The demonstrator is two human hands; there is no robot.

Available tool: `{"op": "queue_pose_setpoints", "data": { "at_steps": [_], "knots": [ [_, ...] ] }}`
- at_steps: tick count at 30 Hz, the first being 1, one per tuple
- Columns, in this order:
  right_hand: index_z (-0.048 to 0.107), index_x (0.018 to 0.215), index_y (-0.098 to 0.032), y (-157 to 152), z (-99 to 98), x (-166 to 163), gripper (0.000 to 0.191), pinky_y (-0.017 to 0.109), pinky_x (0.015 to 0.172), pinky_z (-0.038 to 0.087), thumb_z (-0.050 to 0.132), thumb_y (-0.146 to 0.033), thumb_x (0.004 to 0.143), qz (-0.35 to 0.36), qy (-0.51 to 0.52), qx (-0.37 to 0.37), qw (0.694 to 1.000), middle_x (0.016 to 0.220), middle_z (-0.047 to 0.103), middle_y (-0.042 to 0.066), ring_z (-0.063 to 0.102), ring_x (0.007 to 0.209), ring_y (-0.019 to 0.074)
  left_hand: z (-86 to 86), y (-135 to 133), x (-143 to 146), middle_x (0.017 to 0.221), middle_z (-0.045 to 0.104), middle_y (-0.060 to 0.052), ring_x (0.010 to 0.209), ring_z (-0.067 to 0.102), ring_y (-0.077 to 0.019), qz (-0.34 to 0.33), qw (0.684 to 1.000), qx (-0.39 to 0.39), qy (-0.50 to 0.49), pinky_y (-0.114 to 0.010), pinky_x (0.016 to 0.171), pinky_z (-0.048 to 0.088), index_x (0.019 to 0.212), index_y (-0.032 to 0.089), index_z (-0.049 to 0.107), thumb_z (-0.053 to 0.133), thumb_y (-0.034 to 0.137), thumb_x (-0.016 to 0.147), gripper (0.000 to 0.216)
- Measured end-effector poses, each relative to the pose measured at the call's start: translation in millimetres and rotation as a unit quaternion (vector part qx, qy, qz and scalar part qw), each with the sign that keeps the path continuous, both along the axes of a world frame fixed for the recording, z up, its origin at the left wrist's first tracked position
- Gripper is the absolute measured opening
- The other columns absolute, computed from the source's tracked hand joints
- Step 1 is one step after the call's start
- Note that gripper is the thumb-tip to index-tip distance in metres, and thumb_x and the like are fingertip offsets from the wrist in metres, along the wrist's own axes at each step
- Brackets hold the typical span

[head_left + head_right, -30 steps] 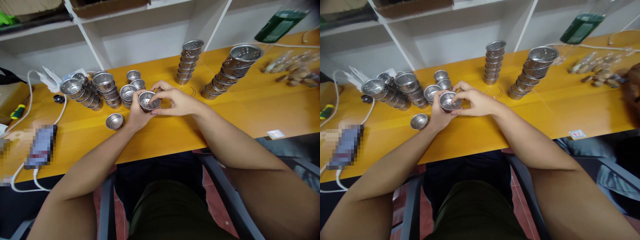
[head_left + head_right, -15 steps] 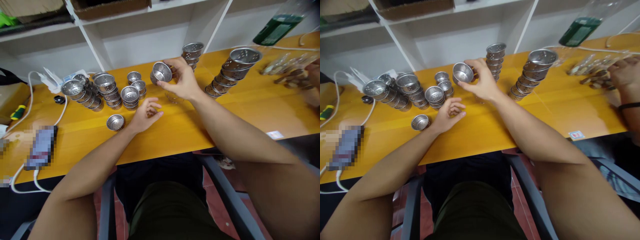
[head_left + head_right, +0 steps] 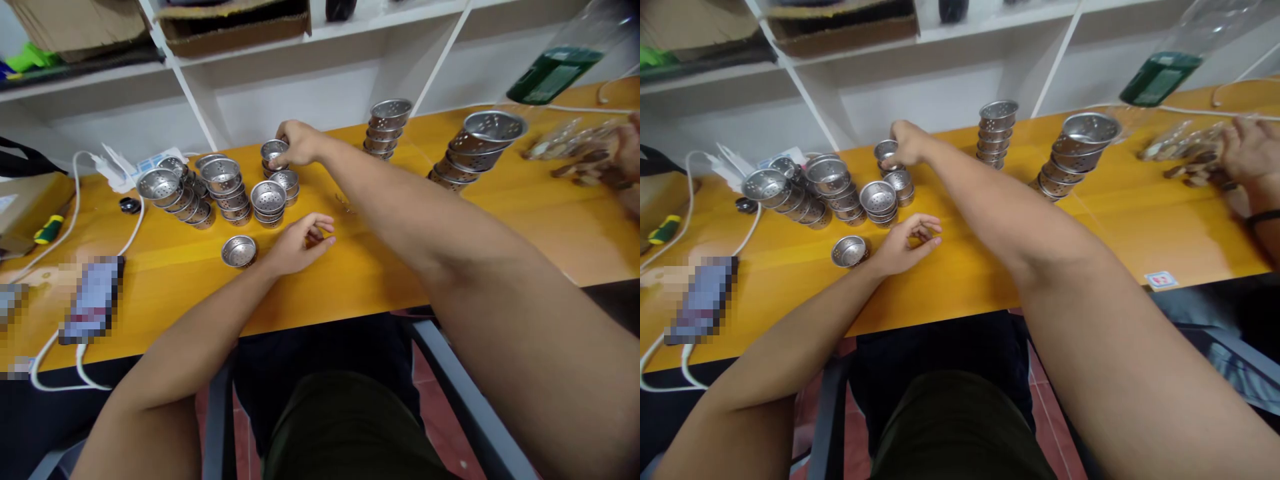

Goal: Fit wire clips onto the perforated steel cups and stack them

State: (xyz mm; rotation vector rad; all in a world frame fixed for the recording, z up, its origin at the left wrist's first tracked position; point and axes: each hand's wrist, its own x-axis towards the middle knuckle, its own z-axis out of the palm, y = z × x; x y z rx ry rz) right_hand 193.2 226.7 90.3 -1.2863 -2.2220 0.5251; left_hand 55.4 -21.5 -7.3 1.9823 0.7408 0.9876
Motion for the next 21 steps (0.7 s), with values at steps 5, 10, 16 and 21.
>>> {"op": "queue_pose_setpoints", "data": {
  "at_steps": [5, 10, 16, 21],
  "knots": [
    [0.069, 0.109, -0.018, 13.2, -18.5, -7.0, 0.06, 0.035, 0.117, 0.059, 0.11, -0.062, 0.107, 0.045, 0.056, 0.016, 0.997, 0.107, 0.079, -0.001, 0.078, 0.125, 0.0206, 0.3, -0.1, 1.2, 0.138, 0.093, -0.015, 0.101, 0.085, -0.0188, -0.005, 1.0, -0.001, 0.002, -0.034, 0.091, 0.07, 0.147, 0.021, 0.075, 0.088, 0.04, 0.118, 0.037],
    [0.079, 0.134, -0.014, -0.8, -16.3, 0.5, 0.072, 0.039, 0.121, 0.062, 0.123, -0.054, 0.093, 0.01, 0.037, -0.006, 0.999, 0.133, 0.085, 0.009, 0.079, 0.131, 0.0247, 0.0, 0.4, 0.8, 0.139, 0.093, -0.016, 0.1, 0.084, -0.0191, -0.002, 1.0, -0.003, 0.013, -0.035, 0.09, 0.07, 0.148, 0.021, 0.076, 0.087, 0.04, 0.118, 0.037],
    [0.083, 0.151, -0.037, -98.1, 31.5, 11.8, 0.035, 0.054, 0.121, 0.068, 0.091, -0.054, 0.12, 0.064, 0.1, 0.143, 0.983, 0.15, 0.085, 0.012, 0.077, 0.137, 0.0381, 7.0, -7.6, 0.2, 0.144, 0.094, -0.015, 0.118, 0.092, -0.0266, -0.047, 0.995, 0.028, 0.088, -0.046, 0.113, 0.076, 0.146, 0.023, 0.079, 0.091, 0.037, 0.117, 0.034],
    [0.082, 0.123, -0.025, -197.4, 44.9, -14.1, 0.011, 0.044, 0.105, 0.061, 0.078, -0.014, 0.12, 0.361, -0.066, 0.15, 0.918, 0.13, 0.086, 0.008, 0.079, 0.117, 0.0299, 20.6, -21.0, 4.6, 0.17, 0.087, -0.018, 0.161, 0.085, -0.0418, -0.118, 0.966, 0.116, 0.198, -0.065, 0.143, 0.067, 0.155, 0.025, 0.08, 0.089, 0.035, 0.118, 0.04]
  ]
}}
